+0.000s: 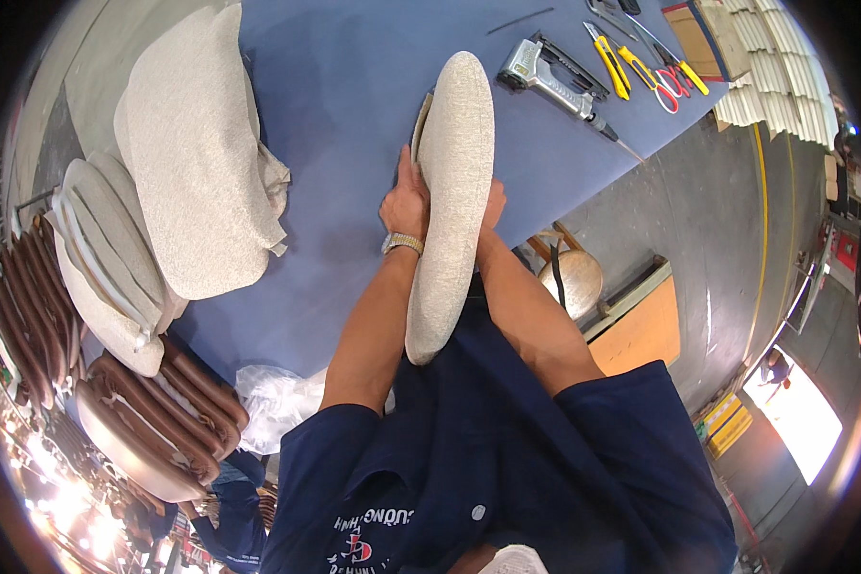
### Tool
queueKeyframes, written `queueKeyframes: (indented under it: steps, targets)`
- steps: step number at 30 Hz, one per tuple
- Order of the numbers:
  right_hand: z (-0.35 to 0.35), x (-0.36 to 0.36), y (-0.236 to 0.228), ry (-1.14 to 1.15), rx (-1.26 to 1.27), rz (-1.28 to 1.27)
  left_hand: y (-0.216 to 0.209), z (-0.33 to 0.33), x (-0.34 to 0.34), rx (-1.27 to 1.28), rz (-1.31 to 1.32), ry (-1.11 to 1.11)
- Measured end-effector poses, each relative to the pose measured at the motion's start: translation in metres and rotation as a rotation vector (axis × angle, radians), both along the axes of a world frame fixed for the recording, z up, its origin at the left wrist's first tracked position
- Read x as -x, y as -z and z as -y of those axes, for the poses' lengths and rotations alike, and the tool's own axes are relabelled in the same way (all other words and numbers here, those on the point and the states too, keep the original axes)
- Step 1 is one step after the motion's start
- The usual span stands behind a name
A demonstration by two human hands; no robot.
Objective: The person repeatedly inserts white foam inserts into fabric covers, aligns the edges, and smooths the covers by hand. The person handles multiple covers and foam pieces one at a time on a blue worktable in a workshop setting.
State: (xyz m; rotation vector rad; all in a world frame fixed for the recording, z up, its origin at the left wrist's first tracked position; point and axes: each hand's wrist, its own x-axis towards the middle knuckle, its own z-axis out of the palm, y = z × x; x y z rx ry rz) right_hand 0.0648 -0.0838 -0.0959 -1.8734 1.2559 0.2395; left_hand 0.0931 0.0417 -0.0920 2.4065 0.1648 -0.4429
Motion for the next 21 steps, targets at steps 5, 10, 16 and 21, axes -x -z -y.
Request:
queueKeyframes:
  steps: [5, 10, 16, 21]
  targets:
    - [-0.002, 0.0, -0.009, 0.006, -0.001, 0.045, 0.0, 0.0, 0.0, -0.002, -0.013, 0.006]
    - [-0.002, 0.002, -0.005, 0.011, -0.006, 0.09, 0.005, 0.0, -0.002, 0.017, -0.09, 0.005]
    - [-0.006, -0.002, -0.017, 0.054, -0.028, 0.078, 0.004, -0.002, -0.001, 0.02, -0.074, 0.017]
    - [-0.005, -0.004, -0.019, 0.066, -0.052, 0.037, 0.005, -0.003, -0.001, 0.001, -0.058, 0.02]
